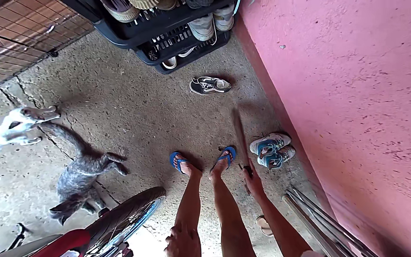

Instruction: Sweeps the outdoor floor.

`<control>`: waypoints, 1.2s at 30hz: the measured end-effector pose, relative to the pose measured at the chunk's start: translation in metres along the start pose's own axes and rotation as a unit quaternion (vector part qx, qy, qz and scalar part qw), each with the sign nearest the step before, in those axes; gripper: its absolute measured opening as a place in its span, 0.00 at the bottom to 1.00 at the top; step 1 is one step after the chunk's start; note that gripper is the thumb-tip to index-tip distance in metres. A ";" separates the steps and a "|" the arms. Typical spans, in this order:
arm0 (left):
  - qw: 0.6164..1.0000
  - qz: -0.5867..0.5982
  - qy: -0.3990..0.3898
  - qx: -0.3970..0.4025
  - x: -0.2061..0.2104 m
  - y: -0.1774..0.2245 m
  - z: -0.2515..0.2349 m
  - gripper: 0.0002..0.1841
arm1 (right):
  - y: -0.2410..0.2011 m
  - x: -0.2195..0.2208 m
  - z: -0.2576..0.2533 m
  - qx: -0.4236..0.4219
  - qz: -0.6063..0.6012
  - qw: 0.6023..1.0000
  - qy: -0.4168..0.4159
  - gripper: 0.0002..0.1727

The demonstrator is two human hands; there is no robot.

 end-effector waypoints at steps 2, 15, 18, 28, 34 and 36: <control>1.000 -0.001 0.000 0.008 -0.006 0.003 0.005 0.36 | 0.011 -0.019 -0.010 0.037 -0.076 0.994 0.069 0.38; 0.999 0.015 -0.048 -0.013 -0.023 0.010 0.020 0.34 | -0.043 -0.009 -0.018 -0.020 0.059 0.997 0.055 0.39; 0.999 0.027 -0.032 -0.010 -0.011 0.003 0.007 0.35 | -0.083 -0.001 -0.060 -0.013 0.042 0.996 0.073 0.40; 0.999 0.040 -0.012 -0.019 0.004 -0.003 -0.006 0.38 | -0.104 0.099 0.008 -0.170 0.216 0.960 -0.049 0.39; 0.997 0.038 -0.071 -0.009 -0.040 0.004 0.025 0.35 | -0.145 0.106 -0.020 -0.102 0.326 0.933 -0.115 0.39; 0.999 0.045 -0.025 -0.013 -0.025 0.000 0.019 0.35 | -0.151 0.105 -0.002 -0.147 0.340 0.920 -0.129 0.38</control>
Point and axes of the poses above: each hand's wrist, its own z-axis away from the middle knuckle, its own x-axis out of the palm, y = z × x, the point moved 5 cm from there along -z, towards the middle knuckle, and after that the axes turned 1 degree about -x, right-handed, at the moved point
